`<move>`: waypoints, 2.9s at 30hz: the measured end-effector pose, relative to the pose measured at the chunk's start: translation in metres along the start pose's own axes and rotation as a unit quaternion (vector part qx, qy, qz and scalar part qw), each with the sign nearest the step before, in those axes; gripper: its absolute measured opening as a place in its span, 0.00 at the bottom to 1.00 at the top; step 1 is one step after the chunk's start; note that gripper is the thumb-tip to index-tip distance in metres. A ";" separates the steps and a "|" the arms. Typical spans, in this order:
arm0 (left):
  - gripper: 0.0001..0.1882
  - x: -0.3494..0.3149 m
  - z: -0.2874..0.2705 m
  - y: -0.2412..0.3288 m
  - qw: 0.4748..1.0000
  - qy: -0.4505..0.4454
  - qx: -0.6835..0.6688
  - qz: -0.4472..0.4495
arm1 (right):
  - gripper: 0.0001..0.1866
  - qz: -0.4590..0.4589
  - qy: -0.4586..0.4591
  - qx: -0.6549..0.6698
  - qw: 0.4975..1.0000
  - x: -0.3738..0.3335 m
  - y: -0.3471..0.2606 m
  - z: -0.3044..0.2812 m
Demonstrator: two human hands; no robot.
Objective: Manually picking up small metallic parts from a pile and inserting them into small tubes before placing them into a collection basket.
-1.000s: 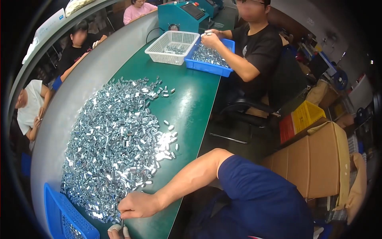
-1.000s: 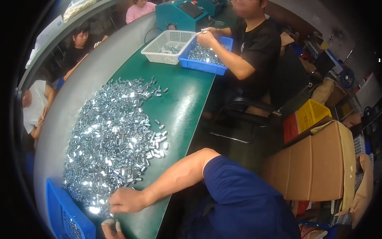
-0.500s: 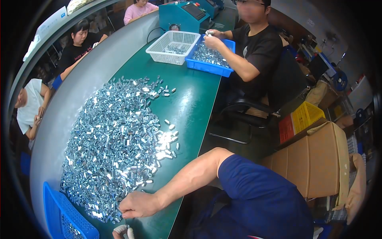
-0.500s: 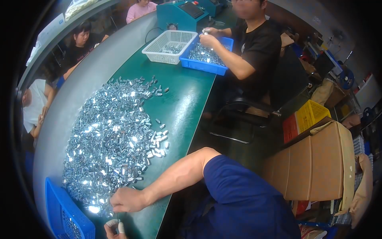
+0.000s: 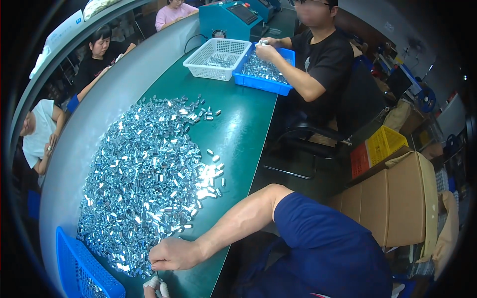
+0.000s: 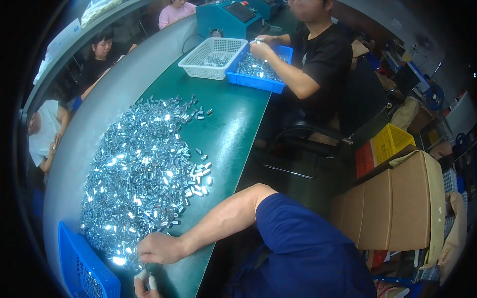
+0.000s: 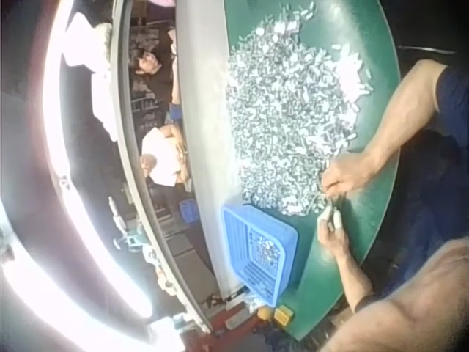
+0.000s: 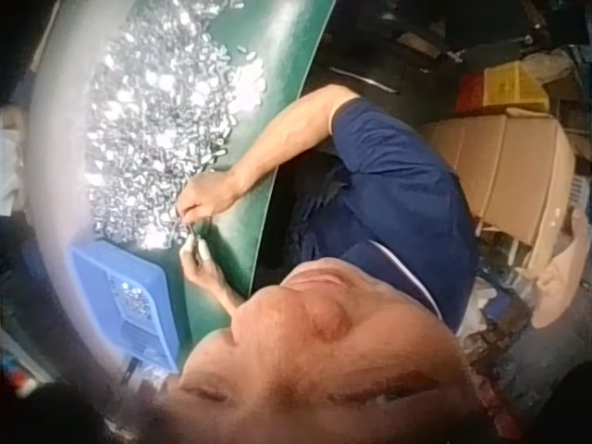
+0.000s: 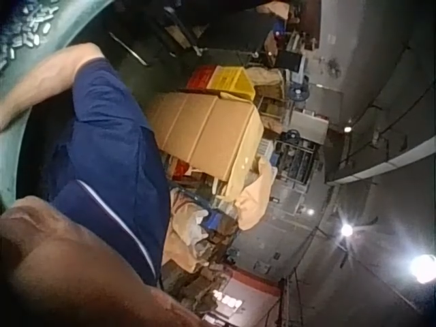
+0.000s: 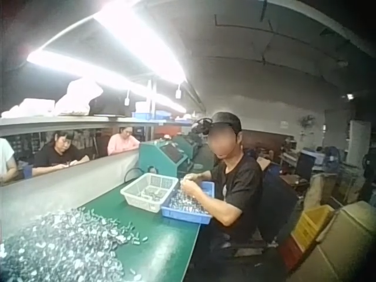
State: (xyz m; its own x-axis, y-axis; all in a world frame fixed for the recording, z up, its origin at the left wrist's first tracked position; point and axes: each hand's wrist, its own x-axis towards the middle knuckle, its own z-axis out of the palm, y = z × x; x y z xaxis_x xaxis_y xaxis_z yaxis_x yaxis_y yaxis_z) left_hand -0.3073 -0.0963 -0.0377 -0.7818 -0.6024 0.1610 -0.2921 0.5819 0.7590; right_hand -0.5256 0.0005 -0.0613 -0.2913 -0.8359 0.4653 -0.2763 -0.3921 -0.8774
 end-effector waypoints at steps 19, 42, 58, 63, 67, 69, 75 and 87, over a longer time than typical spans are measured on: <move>0.13 0.002 -0.005 -0.018 0.999 0.033 -0.024 0.003 | 0.06 0.002 -0.064 -0.025 0.998 0.007 0.002 0.007; 0.12 -0.001 -0.001 -0.022 0.998 0.018 -0.004 0.058 | 0.11 0.012 -0.175 -0.128 0.976 -0.004 0.005 0.016; 0.11 0.004 -0.111 0.003 0.902 0.275 0.317 0.104 | 0.06 0.006 -0.085 -0.028 0.996 0.003 -0.001 0.003; 0.19 0.014 -0.104 0.013 0.879 0.295 0.366 0.073 | 0.06 -0.019 -0.077 -0.040 0.996 0.002 0.000 -0.002; 0.19 0.014 -0.052 -0.004 0.963 0.103 0.249 0.024 | 0.06 -0.007 -0.088 -0.027 0.996 0.003 -0.003 0.002; 0.19 0.019 -0.034 -0.016 0.969 0.067 0.237 0.011 | 0.06 -0.023 -0.081 -0.042 0.996 0.003 -0.001 0.002; 0.11 0.018 -0.016 -0.041 0.979 0.075 0.189 0.006 | 0.06 -0.017 -0.072 -0.056 0.996 0.003 0.000 0.001; 0.12 0.004 -0.010 -0.038 0.937 0.064 -0.325 -0.112 | 0.05 -0.013 -0.052 -0.061 0.997 0.004 0.004 0.008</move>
State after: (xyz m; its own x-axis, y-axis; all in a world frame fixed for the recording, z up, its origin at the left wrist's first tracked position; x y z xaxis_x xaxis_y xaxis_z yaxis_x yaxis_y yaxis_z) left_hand -0.2937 -0.1265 -0.0599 -0.6565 -0.7543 -0.0063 -0.0117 0.0018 0.9999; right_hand -0.5211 -0.0074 -0.0642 -0.1877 -0.8636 0.4679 -0.3941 -0.3701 -0.8412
